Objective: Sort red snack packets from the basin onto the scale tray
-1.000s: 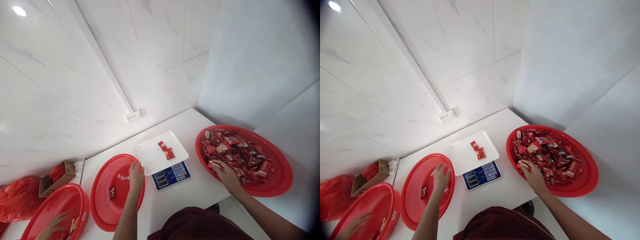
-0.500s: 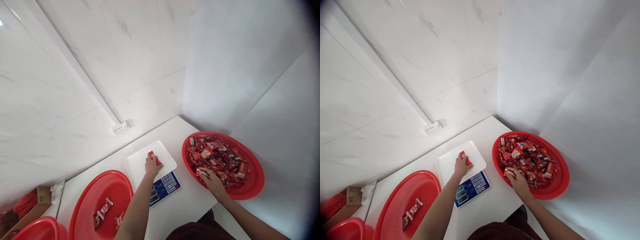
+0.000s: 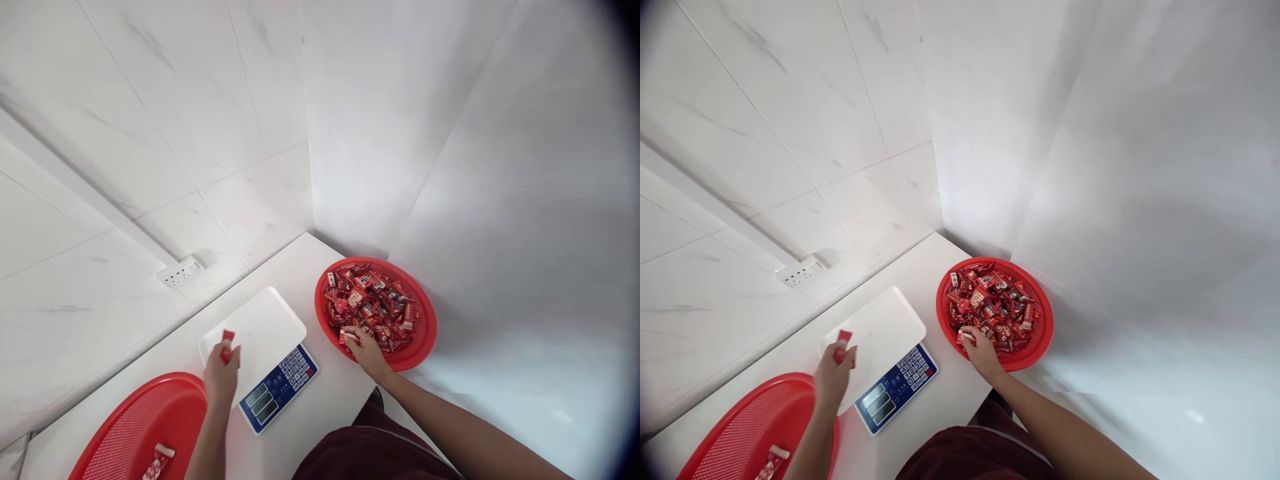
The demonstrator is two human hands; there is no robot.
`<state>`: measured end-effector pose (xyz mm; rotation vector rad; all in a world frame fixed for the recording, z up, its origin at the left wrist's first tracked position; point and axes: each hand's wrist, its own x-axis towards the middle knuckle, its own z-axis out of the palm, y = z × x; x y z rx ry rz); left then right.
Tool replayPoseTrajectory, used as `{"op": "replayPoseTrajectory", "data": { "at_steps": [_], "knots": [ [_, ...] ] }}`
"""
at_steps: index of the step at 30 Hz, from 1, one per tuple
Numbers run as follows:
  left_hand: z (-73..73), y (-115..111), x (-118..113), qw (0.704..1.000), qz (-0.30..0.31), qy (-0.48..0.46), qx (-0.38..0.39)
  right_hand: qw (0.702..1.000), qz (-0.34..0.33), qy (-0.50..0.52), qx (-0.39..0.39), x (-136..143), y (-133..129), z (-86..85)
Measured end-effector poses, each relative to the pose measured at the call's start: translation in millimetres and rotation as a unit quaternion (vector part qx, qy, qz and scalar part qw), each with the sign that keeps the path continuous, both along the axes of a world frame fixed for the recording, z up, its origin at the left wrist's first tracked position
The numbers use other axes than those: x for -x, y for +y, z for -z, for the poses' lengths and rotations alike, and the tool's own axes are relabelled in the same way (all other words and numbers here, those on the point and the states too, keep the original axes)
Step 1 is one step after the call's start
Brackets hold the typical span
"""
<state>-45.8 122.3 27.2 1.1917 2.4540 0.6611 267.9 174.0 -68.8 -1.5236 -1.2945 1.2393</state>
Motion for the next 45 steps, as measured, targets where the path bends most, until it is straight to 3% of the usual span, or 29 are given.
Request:
{"op": "replayPoseTrajectory", "data": {
  "at_steps": [2, 5, 9, 16, 20, 24, 29, 32, 35, 37, 40, 42, 45],
  "knots": [
    [-7.1, -31.5, 25.4, 0.997, -0.046, 0.056, 0.014, 1.000, -0.002, -0.004, -0.006, -0.4, 0.0, 1.0],
    [-2.3, -76.1, 59.5, 0.982, -0.108, 0.124, 0.089, 1.000, -0.001, -0.010, -0.019, 0.7, -0.1, 0.4],
    [18.3, -107.1, 66.9, 0.974, -0.115, 0.163, 0.107, 1.000, -0.006, -0.004, 0.011, 2.2, -0.3, -5.2],
    [33.0, -90.4, 20.6, 0.989, 0.012, 0.145, 0.029, 0.994, -0.055, -0.096, -0.017, -32.9, 15.9, -17.1],
    [36.1, -73.1, -2.4, 0.993, 0.050, 0.104, -0.024, 0.991, 0.017, -0.132, 0.012, -54.0, 51.5, -14.9],
    [37.5, -55.0, -29.6, 0.989, 0.098, 0.070, -0.083, 0.988, 0.074, -0.126, 0.042, -52.8, 90.3, -6.8],
    [29.3, -45.0, -60.1, 0.984, 0.148, -0.021, -0.093, 0.990, 0.088, -0.095, 0.054, -46.5, 98.7, -10.8],
    [15.0, -43.9, -76.9, 0.979, 0.132, -0.134, -0.079, 0.994, 0.073, -0.063, 0.044, -45.0, 82.6, -28.8],
    [-5.7, -40.1, -96.7, 0.952, 0.116, -0.280, -0.050, 0.999, 0.021, -0.014, 0.045, -36.2, 57.4, -60.7],
    [-20.8, -35.6, -110.9, 0.916, 0.129, -0.378, -0.041, 0.990, -0.094, 0.064, 0.085, -24.3, 39.0, -87.8],
    [-39.9, -29.0, -128.6, 0.858, 0.158, -0.486, -0.050, 0.944, -0.293, 0.095, 0.115, -1.9, 16.2, -126.3],
    [-48.3, -26.8, -135.5, 0.828, 0.171, -0.532, -0.044, 0.924, -0.356, 0.086, 0.107, 12.1, 6.7, -143.5],
    [-55.3, -28.1, -137.6, 0.805, 0.135, -0.576, -0.045, 0.913, -0.378, 0.108, 0.106, 26.4, -1.2, -153.3]
  ]
}}
